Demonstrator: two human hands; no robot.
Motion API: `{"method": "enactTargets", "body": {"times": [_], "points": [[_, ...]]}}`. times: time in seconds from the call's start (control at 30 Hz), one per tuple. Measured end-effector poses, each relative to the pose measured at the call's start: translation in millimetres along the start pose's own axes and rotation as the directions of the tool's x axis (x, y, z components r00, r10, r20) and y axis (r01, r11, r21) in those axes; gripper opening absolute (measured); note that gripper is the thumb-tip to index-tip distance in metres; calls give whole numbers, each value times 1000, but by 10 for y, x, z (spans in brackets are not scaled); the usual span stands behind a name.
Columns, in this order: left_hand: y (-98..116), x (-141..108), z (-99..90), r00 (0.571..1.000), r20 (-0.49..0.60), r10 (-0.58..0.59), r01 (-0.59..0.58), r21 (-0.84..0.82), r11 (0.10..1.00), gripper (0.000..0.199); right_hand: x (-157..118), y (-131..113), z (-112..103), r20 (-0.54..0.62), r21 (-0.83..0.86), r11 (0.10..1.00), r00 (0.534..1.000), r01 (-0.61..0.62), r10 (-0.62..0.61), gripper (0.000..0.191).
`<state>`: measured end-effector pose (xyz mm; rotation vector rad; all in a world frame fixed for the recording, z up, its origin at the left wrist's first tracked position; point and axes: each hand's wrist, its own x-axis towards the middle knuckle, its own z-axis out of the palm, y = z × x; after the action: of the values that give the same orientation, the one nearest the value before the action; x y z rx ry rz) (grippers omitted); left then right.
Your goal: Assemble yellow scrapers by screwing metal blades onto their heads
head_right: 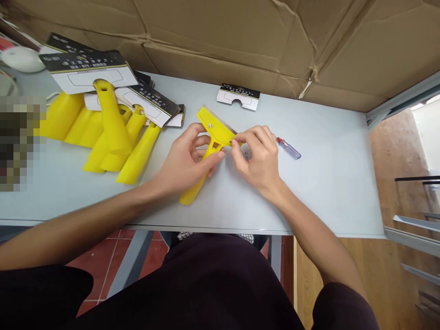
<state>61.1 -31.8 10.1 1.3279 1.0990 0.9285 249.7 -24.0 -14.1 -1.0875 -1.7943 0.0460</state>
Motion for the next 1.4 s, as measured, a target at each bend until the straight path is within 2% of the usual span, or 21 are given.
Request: {"method": "enactTargets", "body": {"times": [0.47,0.6,0.7,0.97,1.13,1.27,1.4], "points": [[-10,9,0,1000,1,-13,13,-13,1000,44,-41,-9,23,37,-88,996,999,-28,31,13],[4,11,0,1000,-3,-16,16,-25,1000,45,-35,-13,14,40,-60,998,999,-34,37,12],[6,9,-7,1000,0,-21,21,-39,999,45,-35,-7,12,31,-44,999,1000,-4,6,10],[20,4,-21,1000,2,-14,14,-39,999,42,-75,50,19,-10,-71,991,993,114,-115,22],[34,9,-21,1000,1,-21,21,-36,999,41,-75,76,-12,27,-126,985,993,119,-116,26],[35,21,-27,1000,6,-26,26,-33,999,40,-81,105,-41,48,-184,969,986,167,-161,29],[43,20,-21,998,-1,-55,55,-21,998,40,-96,121,-57,92,-222,961,985,163,-146,25]]}}
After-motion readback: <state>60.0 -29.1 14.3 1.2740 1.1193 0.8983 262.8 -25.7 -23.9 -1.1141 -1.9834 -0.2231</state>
